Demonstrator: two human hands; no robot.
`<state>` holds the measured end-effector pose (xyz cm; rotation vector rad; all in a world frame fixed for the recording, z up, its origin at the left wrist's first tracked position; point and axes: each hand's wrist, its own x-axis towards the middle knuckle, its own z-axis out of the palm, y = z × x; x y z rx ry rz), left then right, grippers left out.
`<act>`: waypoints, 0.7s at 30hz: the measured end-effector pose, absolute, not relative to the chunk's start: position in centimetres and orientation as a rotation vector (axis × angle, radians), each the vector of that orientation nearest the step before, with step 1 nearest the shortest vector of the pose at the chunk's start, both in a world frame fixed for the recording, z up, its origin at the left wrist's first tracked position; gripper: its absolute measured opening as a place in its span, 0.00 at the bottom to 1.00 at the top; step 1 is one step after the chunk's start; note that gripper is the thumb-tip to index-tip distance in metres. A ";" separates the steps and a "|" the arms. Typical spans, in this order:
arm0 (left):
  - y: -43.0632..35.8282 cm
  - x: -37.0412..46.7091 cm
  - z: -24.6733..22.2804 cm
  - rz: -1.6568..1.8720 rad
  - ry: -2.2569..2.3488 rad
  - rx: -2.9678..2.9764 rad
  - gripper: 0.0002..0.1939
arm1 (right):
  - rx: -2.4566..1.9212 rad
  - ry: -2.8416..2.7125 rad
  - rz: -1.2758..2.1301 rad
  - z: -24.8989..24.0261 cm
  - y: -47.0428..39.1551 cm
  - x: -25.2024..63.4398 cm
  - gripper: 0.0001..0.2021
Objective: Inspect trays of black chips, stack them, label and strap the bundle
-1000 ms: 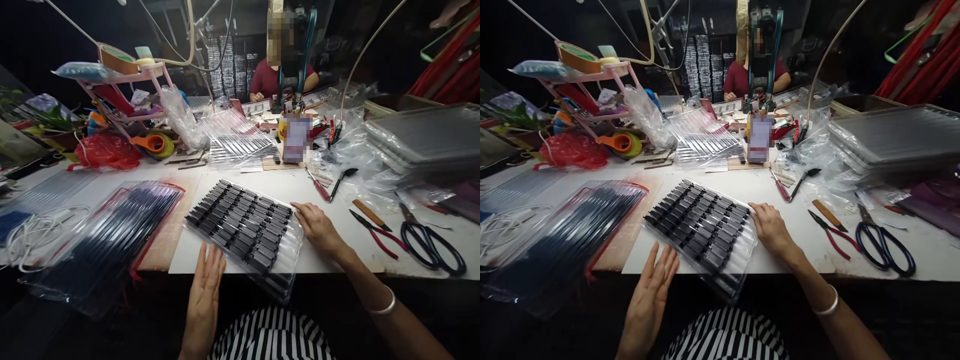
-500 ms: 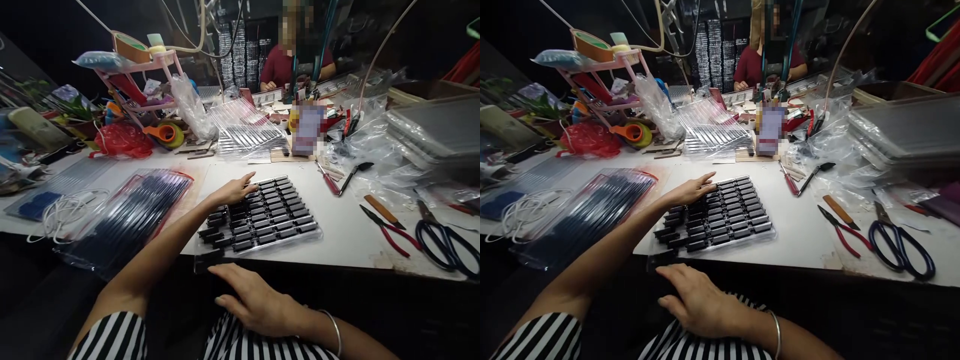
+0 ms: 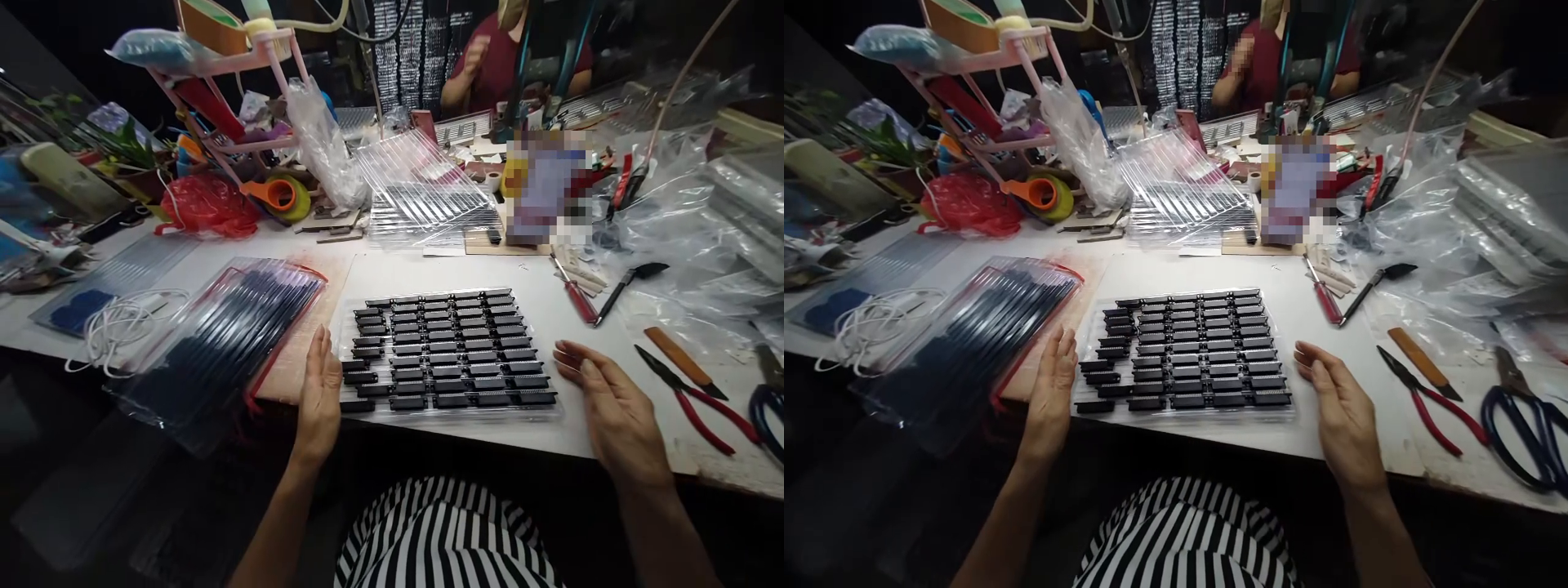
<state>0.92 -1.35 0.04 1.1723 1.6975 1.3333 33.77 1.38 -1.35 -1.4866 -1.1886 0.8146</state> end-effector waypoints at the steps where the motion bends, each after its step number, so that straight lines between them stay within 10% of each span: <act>1: -1.3 1.7 0.1 1.295 1.715 1.222 0.32 | -1.471 -1.178 0.850 -1.5 1.7 33.1 0.17; 21: 5.7 -0.3 0.2 1.255 1.891 1.547 0.25 | -1.556 -1.587 0.745 0.7 3.3 33.3 0.19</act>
